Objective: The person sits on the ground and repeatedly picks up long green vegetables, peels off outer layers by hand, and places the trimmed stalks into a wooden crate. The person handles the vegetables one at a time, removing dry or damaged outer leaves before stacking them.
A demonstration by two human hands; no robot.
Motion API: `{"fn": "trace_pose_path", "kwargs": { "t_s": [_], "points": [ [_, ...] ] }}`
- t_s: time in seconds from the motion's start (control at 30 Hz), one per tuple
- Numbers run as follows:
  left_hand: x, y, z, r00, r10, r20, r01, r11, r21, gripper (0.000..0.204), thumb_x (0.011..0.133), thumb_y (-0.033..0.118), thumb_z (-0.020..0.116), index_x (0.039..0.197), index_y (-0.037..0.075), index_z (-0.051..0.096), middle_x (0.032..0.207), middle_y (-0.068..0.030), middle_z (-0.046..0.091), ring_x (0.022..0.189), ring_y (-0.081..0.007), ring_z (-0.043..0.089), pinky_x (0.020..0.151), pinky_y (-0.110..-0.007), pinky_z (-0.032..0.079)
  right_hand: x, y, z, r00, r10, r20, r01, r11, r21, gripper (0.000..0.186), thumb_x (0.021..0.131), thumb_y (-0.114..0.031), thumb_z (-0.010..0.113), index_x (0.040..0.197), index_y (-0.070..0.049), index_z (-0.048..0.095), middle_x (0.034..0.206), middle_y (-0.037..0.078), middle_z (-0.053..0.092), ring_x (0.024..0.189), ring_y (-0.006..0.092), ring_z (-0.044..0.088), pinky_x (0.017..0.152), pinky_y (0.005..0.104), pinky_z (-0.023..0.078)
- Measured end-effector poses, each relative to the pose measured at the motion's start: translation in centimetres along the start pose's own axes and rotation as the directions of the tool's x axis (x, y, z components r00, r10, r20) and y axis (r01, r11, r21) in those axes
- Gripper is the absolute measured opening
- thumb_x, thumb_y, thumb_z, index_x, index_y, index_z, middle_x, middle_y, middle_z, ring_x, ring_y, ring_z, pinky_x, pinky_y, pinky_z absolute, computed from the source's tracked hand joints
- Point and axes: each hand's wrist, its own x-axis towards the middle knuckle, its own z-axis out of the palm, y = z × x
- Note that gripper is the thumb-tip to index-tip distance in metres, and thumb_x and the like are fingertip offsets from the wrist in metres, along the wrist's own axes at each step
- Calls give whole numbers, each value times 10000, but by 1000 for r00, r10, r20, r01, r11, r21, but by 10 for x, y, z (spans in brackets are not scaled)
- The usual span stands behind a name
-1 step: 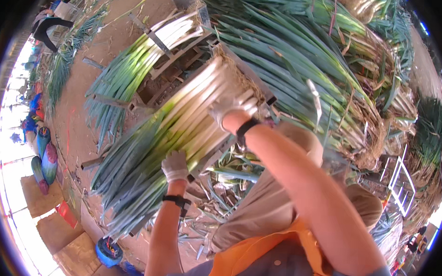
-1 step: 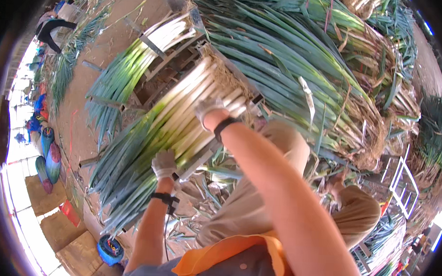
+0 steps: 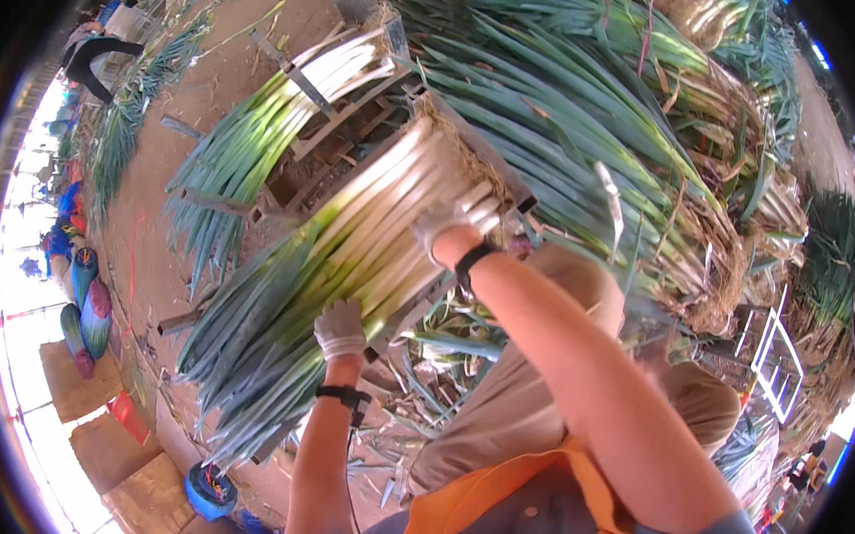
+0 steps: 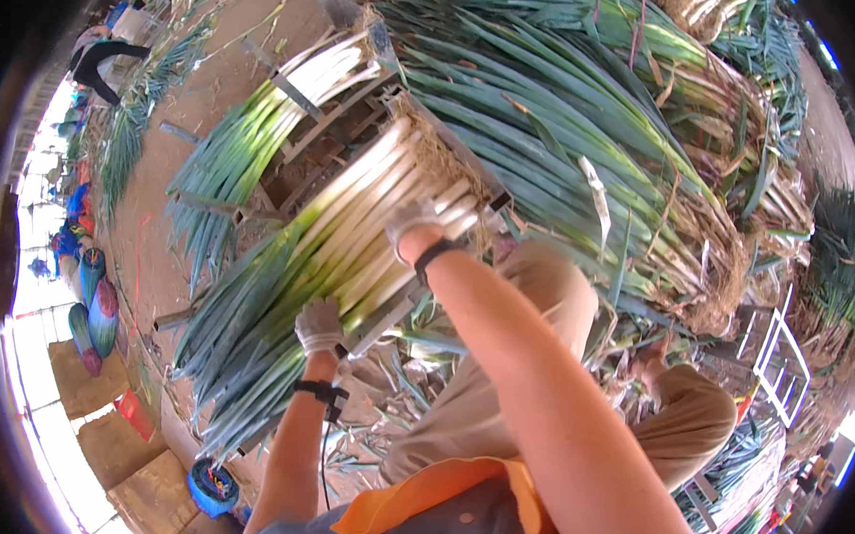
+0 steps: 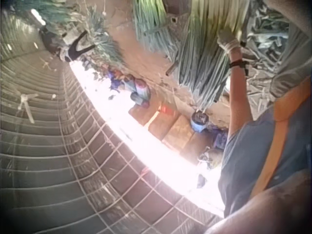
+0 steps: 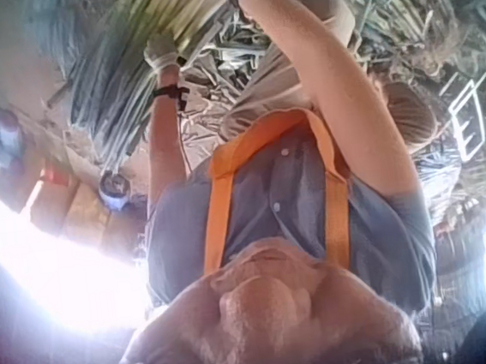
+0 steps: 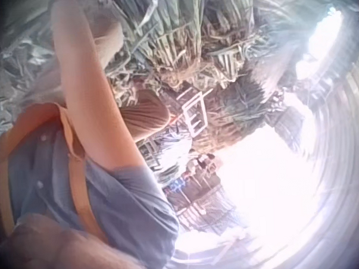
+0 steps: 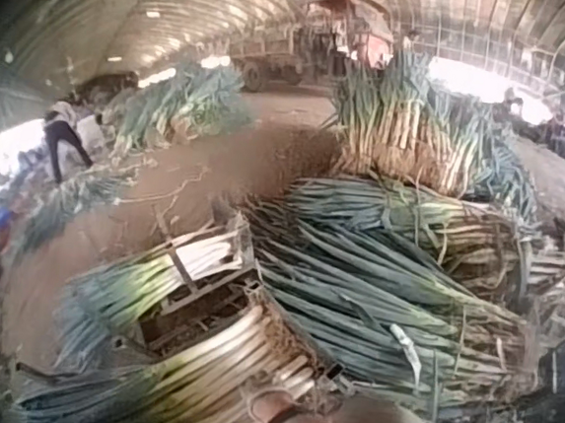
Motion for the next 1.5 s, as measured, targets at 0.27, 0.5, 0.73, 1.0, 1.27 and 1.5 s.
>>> {"fn": "trace_pose_path", "kwargs": {
  "t_s": [0.27,0.5,0.73,1.0,1.27,1.5],
  "points": [
    [7,-7,-17,996,-84,-40,74,976,-203,548,567,268,789,1031,135,530,994,-78,565,944,-269,570,733,-395,497,25,2,0,993,-38,109,56,983,-174,264,844,-185,531,1064,-116,658,1139,60,612,1133,283,512,937,492,357],
    [11,-7,-4,974,-226,-28,220,966,-136,553,596,236,762,1084,139,520,1010,-64,563,928,-280,566,708,-390,495,17,-23,-15,1000,-9,12,11,987,-161,230,793,-150,609,1004,-105,689,1066,76,653,1016,277,587,821,421,435],
    [10,-13,-5,993,-116,-27,105,957,-269,589,607,203,735,1158,112,548,1112,-106,575,997,-319,548,827,-412,473,30,3,17,992,78,103,-91,988,128,206,823,-92,572,998,-49,673,1063,151,638,970,288,628,784,372,522],
    [12,-42,32,994,85,-65,-107,748,-655,572,550,187,778,1102,148,633,1137,-72,602,1032,-312,536,911,-384,431,37,-2,-3,1000,5,-29,1,983,182,235,868,-89,465,983,-6,652,1006,199,633,900,340,628,740,395,517],
    [4,-33,32,999,8,-53,-38,796,-604,490,598,185,745,1078,194,645,1097,-56,615,1011,-303,552,910,-402,426,47,19,27,973,153,175,-187,962,198,239,857,-121,514,1032,-54,662,1114,166,611,990,293,621,778,404,520],
    [22,-33,21,965,-183,186,238,911,-337,431,624,273,751,1038,200,655,1153,-109,579,1044,-323,542,890,-403,449,50,4,41,990,141,-7,-134,954,267,235,857,-147,493,979,-44,665,1029,175,640,893,322,635,718,410,516]
  ]
}}
